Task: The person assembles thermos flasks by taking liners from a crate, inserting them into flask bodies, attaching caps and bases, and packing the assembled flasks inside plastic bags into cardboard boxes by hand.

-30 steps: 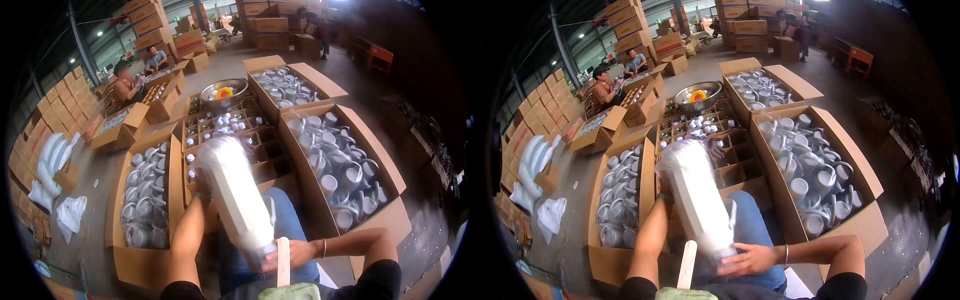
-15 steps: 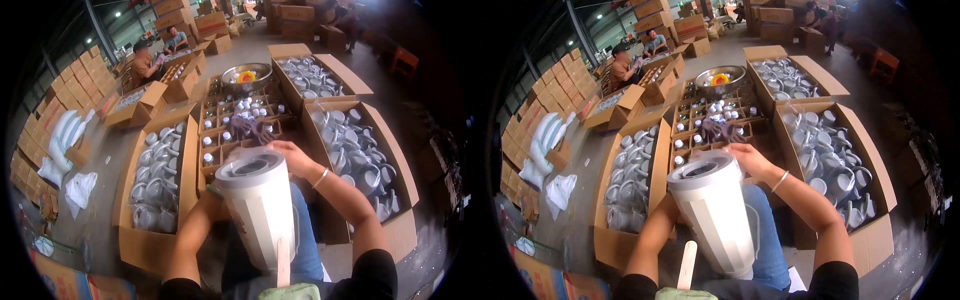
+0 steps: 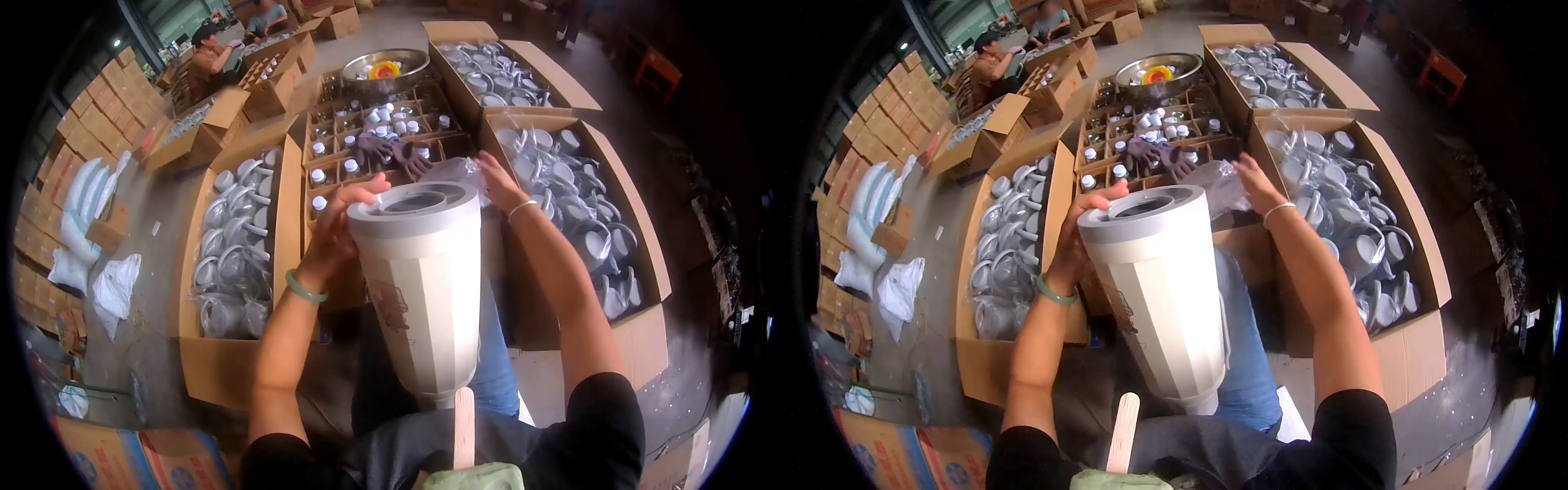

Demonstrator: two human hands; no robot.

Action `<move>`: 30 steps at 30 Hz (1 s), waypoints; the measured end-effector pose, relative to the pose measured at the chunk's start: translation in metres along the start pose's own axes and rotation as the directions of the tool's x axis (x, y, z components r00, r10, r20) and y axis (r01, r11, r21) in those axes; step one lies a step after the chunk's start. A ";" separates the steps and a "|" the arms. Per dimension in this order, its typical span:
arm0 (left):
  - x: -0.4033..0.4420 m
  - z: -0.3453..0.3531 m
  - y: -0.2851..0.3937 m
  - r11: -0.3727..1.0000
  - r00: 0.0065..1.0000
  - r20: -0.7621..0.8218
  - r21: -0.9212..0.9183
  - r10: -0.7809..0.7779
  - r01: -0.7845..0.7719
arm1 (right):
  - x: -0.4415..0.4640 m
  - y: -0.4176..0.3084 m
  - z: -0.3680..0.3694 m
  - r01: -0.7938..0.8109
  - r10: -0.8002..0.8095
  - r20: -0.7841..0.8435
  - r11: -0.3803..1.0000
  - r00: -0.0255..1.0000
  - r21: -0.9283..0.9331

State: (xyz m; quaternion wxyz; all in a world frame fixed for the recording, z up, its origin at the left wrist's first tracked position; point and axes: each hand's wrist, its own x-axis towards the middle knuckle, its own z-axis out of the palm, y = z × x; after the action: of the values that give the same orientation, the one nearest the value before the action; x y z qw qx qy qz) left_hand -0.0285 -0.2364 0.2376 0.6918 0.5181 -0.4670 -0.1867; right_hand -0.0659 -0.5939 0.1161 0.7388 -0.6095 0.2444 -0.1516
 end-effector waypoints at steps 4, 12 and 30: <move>0.000 0.008 0.028 0.969 0.962 0.136 -0.108 0.237 -0.223 | -0.057 -0.058 0.015 0.109 -0.103 0.052 0.985 0.993 -0.136; 0.014 0.022 0.077 0.865 0.851 -0.309 -0.140 0.424 -0.481 | -0.173 -0.063 0.033 0.671 -0.472 0.528 0.683 0.706 -0.288; 0.008 0.011 0.045 0.885 0.853 -0.265 0.004 0.450 -0.466 | -0.344 -0.069 0.015 -0.462 0.282 0.566 0.863 0.775 0.204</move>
State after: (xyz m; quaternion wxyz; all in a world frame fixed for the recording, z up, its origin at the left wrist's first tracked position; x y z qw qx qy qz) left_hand -0.0441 -0.2307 0.2812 0.7865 0.3908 -0.4767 0.0384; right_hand -0.3400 -0.4162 0.2463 0.8833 -0.4326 0.1245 0.1307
